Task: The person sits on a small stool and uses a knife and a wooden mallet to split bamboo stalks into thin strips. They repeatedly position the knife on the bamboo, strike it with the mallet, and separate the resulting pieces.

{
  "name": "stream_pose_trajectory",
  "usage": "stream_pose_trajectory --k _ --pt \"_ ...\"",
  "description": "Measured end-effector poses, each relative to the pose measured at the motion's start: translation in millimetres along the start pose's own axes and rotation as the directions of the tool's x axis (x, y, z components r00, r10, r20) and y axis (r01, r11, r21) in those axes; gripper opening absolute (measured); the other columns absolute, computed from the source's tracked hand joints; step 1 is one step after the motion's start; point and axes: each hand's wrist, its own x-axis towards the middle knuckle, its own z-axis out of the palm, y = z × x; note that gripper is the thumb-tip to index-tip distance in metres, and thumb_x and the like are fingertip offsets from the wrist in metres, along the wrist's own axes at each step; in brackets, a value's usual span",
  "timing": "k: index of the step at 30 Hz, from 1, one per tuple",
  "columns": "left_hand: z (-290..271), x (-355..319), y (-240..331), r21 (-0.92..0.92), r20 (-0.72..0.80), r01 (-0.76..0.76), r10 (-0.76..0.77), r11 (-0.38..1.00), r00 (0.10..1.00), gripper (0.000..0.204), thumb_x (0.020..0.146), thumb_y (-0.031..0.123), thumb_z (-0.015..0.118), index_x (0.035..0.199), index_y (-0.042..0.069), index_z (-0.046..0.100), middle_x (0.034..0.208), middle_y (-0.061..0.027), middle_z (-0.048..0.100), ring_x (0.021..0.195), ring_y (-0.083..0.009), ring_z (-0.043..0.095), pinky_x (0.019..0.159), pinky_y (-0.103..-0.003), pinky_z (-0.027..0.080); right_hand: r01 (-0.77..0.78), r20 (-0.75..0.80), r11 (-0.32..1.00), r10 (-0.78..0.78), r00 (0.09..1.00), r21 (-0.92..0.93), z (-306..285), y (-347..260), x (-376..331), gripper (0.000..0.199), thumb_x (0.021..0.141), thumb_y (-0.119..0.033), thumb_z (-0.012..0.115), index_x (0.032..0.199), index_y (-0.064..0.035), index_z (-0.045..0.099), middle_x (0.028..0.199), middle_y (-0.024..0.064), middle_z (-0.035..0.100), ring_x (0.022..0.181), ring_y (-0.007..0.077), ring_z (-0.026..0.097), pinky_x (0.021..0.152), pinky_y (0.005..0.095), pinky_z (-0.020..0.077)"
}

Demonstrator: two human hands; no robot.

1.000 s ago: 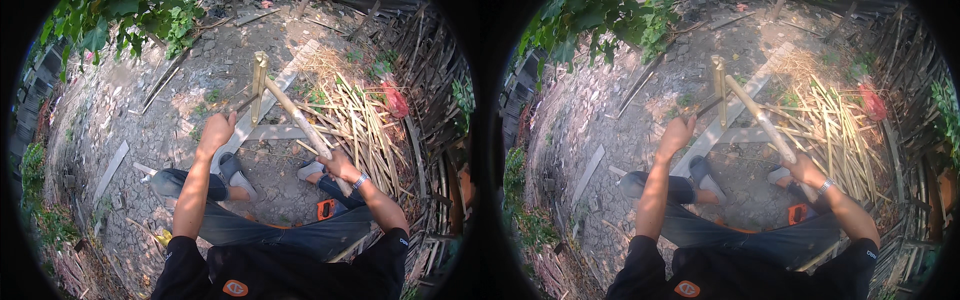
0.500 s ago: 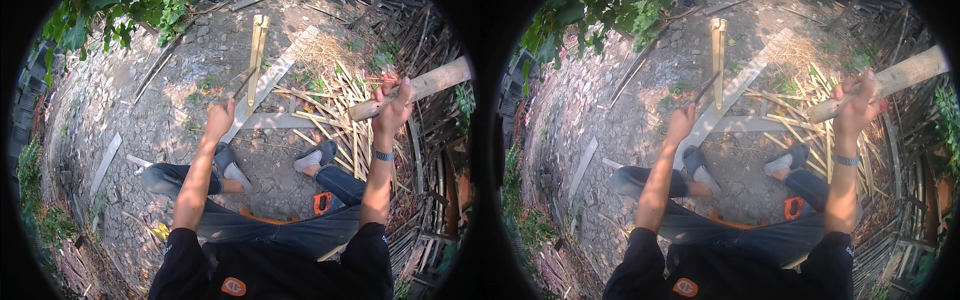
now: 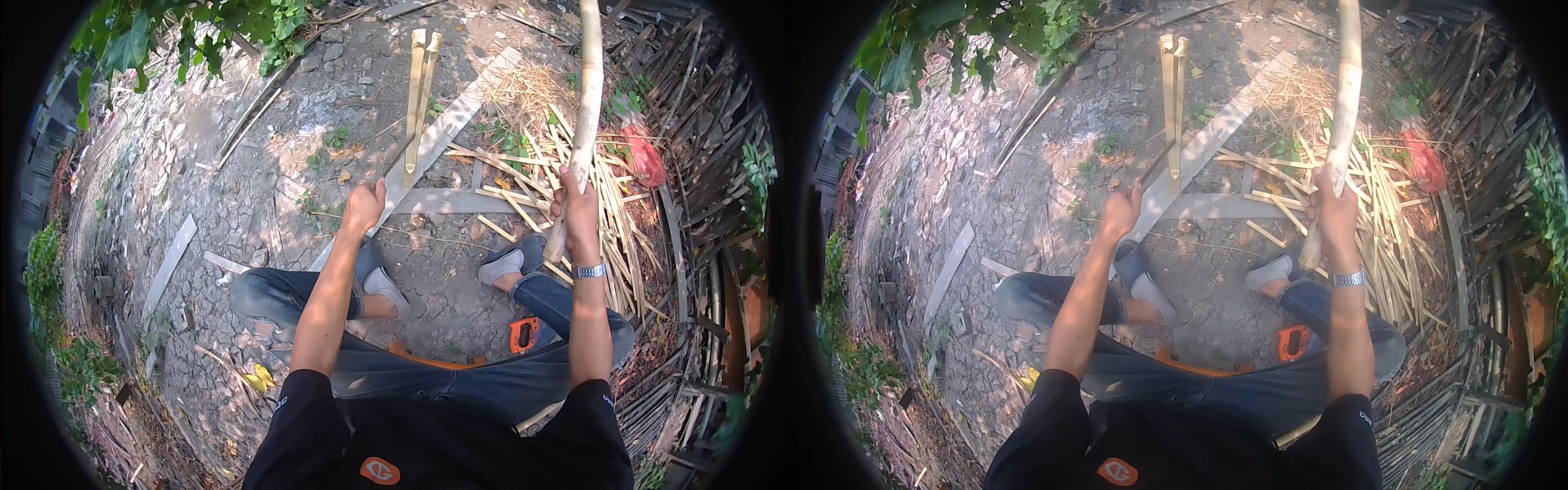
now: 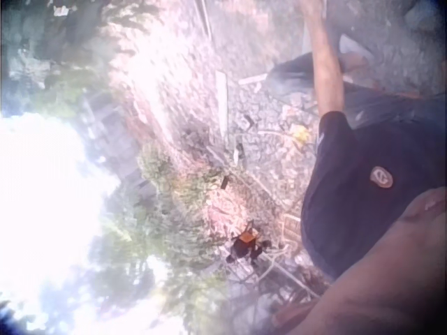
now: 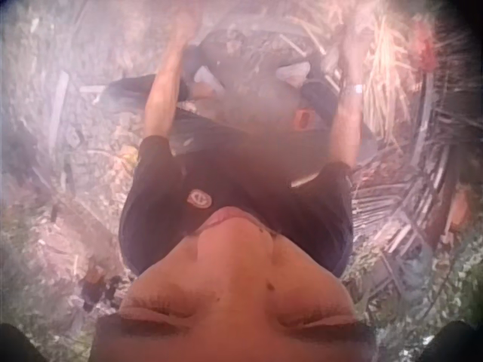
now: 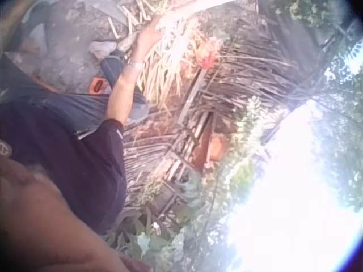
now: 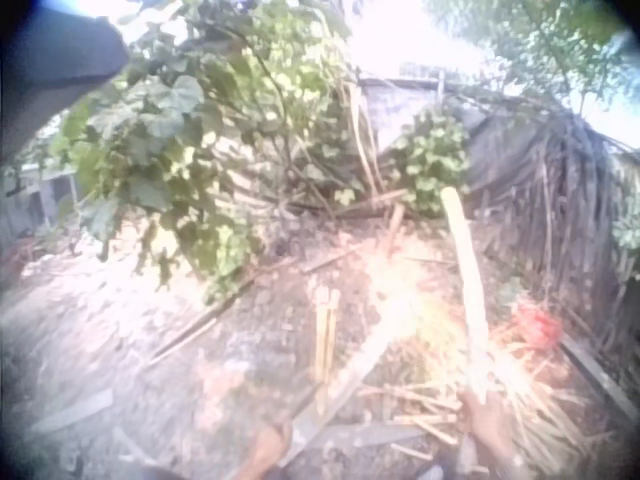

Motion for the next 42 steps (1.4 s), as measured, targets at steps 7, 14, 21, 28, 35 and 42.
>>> stream_pose_trajectory --k 7,14,21,28,35,42 --pt "17.6 3.7 3.8 0.018 -0.005 -0.041 0.041 0.999 0.999 0.053 0.101 0.042 0.051 0.091 -0.006 0.07 0.088 -0.0342 0.067 0.092 -0.0514 0.066 0.083 -0.053 0.051 0.592 -0.429 0.651 -0.416 0.802 0.476 27.3 -54.2 25.6 0.036 0.101 -0.036 0.061 0.085 -0.0049 0.052 0.066 0.0037 0.05 0.052 0.0142 0.051 0.05 0.0286 0.0448" --pt "21.0 4.0 -19.7 0.089 0.07 -0.015 0.009 0.996 0.997 0.054 0.1 0.044 0.052 0.09 -0.005 0.072 0.091 -0.0338 0.068 0.095 -0.0502 0.066 0.086 -0.054 0.052 -0.145 0.353 0.786 0.424 0.834 -0.601 32.0 190.0 -61.5 0.039 0.092 -0.03 0.069 0.108 0.0054 0.062 0.078 0.0153 0.067 0.053 0.0195 0.063 0.049 0.036 0.049" --pt "-26.8 -17.1 -23.4 0.017 -0.009 -0.053 0.053 0.998 0.999 0.057 0.1 0.042 0.054 0.076 -0.008 0.069 0.075 -0.0358 0.061 0.081 -0.0507 0.065 0.075 -0.052 0.05 -0.271 0.259 0.958 0.285 0.923 -0.089 37.9 78.5 -44.1 0.029 0.097 -0.031 0.069 0.096 -0.0048 0.057 0.064 0.001 0.052 0.044 0.0105 0.048 0.039 0.0274 0.0392" --pt "-18.3 -20.2 -15.8 -0.027 0.0 0.049 -0.049 0.998 0.999 0.059 0.098 0.044 0.056 0.078 -0.01 0.07 0.081 -0.0372 0.064 0.089 -0.0514 0.066 0.083 -0.053 0.053 -0.212 0.246 0.977 0.209 0.947 -0.017 20.8 25.2 -37.8 0.035 0.095 -0.033 0.071 0.098 -0.0007 0.058 0.065 0.0024 0.053 0.047 0.0109 0.051 0.041 0.0267 0.0401" --pt "-20.5 -4.5 -10.4 0.024 0.046 0.075 -0.076 0.997 0.996 0.06 0.098 0.045 0.053 0.081 -0.009 0.071 0.084 -0.0376 0.064 0.092 -0.0511 0.067 0.086 -0.053 0.053 -0.05 0.174 0.997 0.06 0.983 -0.057 30.1 -0.8 -32.7 0.031 0.094 -0.03 0.073 0.097 -0.0018 0.061 0.064 0.0016 0.053 0.048 0.0097 0.051 0.042 0.0254 0.0391" --pt "-8.0 -7.4 -15.7 -0.015 0.043 0.093 -0.092 0.996 0.995 0.062 0.101 0.048 0.049 0.08 -0.007 0.071 0.081 -0.0346 0.065 0.088 -0.0507 0.066 0.083 -0.052 0.051 0.384 -0.162 0.805 -0.349 0.923 0.453 58.3 -75.0 -5.0 0.035 0.101 -0.033 0.061 0.083 -0.0052 0.051 0.065 0.0052 0.049 0.052 0.014 0.051 0.048 0.03 0.044"
